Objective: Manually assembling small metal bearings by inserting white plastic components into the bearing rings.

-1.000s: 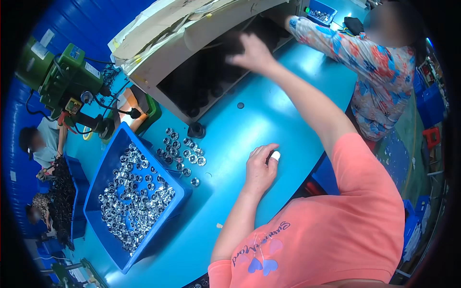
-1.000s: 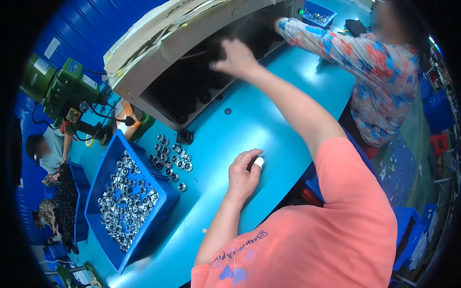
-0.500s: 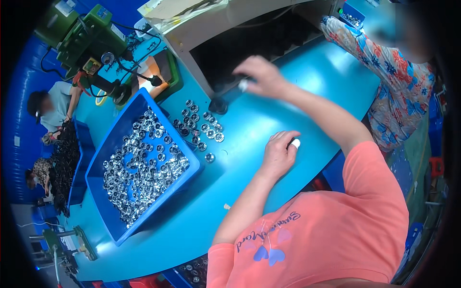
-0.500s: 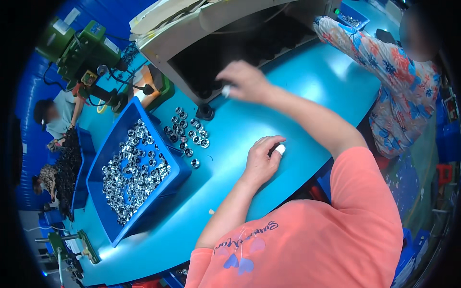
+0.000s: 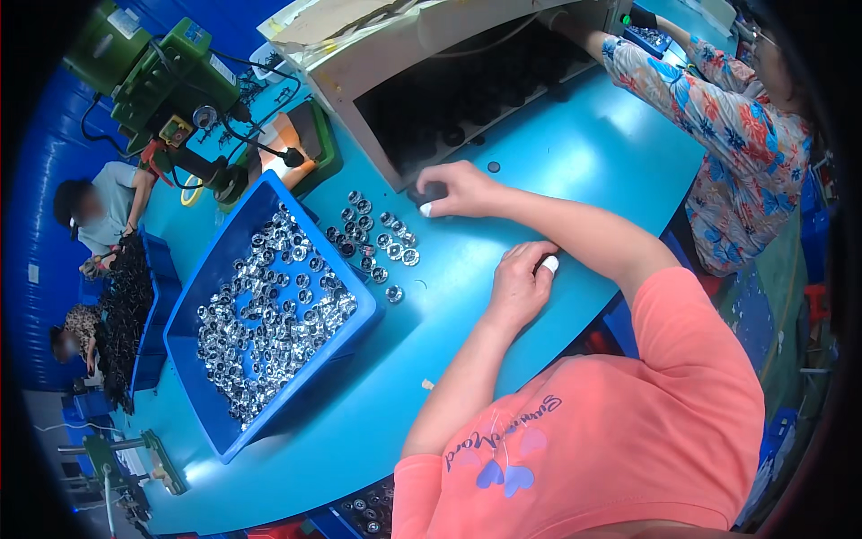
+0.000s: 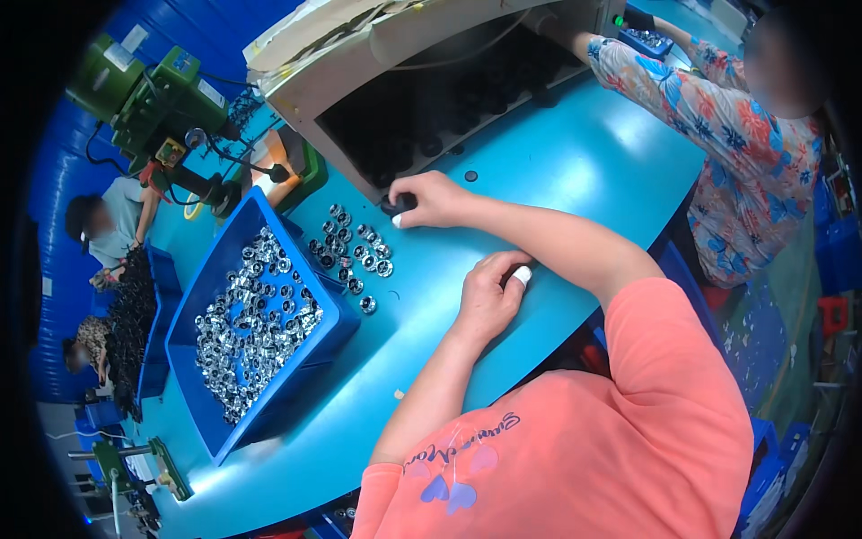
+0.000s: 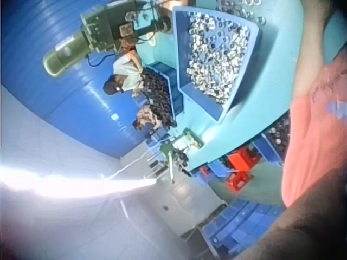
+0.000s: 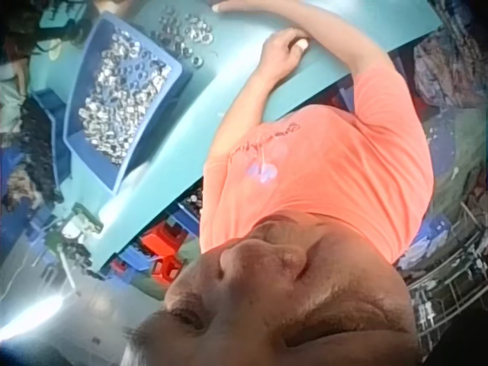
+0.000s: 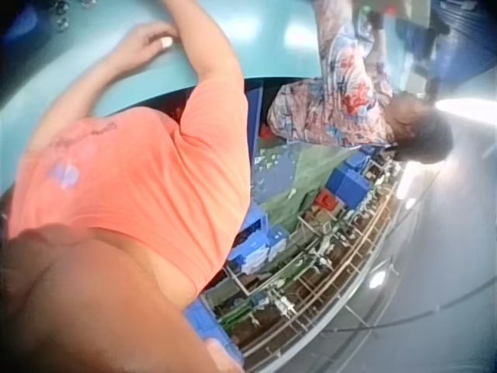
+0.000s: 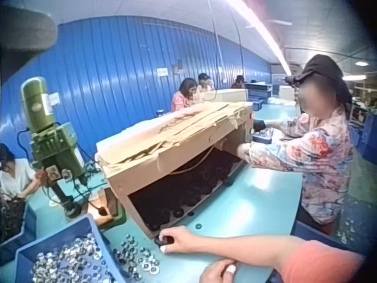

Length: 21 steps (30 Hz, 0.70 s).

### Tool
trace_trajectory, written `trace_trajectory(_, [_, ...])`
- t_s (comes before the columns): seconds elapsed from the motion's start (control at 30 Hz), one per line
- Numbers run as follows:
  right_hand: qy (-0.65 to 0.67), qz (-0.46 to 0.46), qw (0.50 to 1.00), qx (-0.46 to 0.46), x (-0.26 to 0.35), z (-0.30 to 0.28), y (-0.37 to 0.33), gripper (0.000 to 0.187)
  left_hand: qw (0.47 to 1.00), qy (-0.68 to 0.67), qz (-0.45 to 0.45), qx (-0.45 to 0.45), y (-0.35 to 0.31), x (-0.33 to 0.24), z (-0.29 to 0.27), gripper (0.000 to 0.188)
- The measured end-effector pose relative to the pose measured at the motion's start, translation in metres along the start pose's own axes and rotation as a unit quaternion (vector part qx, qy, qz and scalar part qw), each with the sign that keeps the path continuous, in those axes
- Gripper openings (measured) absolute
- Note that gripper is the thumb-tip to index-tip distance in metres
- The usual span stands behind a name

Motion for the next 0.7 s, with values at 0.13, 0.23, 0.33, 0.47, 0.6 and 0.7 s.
trace_trajectory(0.13, [0.225, 0.145, 0.962, 0.053, -0.002, -0.025, -0.029, 0.032, 1.000, -0.002, 0.013, -0.008, -0.001, 0.009, -0.001, 0.028])
trace_trajectory(0.23, [0.198, 0.153, 0.968, 0.025, -0.007, -0.043, -0.048, 0.031, 0.999, -0.040, -0.017, -0.016, 0.000, 0.009, 0.000, 0.028])
trace_trajectory(0.33, [-0.003, 0.061, 0.997, -0.046, -0.007, -0.057, -0.056, 0.036, 0.998, -0.054, -0.031, -0.018, 0.000, 0.009, 0.000, 0.027])
trace_trajectory(0.47, [-0.115, -0.012, 0.993, 0.000, -0.002, -0.064, -0.058, 0.049, 0.997, -0.055, -0.050, -0.008, 0.001, 0.002, 0.002, 0.026])
trace_trajectory(0.6, [-0.110, 0.025, 0.993, 0.038, 0.003, -0.071, -0.060, 0.055, 0.997, -0.057, -0.056, -0.005, 0.002, -0.001, 0.002, 0.027])
trace_trajectory(0.7, [-0.136, 0.030, 0.989, -0.038, -0.016, -0.086, -0.064, 0.052, 0.997, -0.066, -0.045, -0.008, 0.001, 0.005, 0.003, 0.028])
Point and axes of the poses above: each hand's wrist, its own y-axis towards the middle knuckle, its own z-axis out of the palm, x = y × z, the point moved 2 cm from there along y, towards the middle knuckle, and after that the axes turned 9 degrees about -y, right-handed, at the moved point
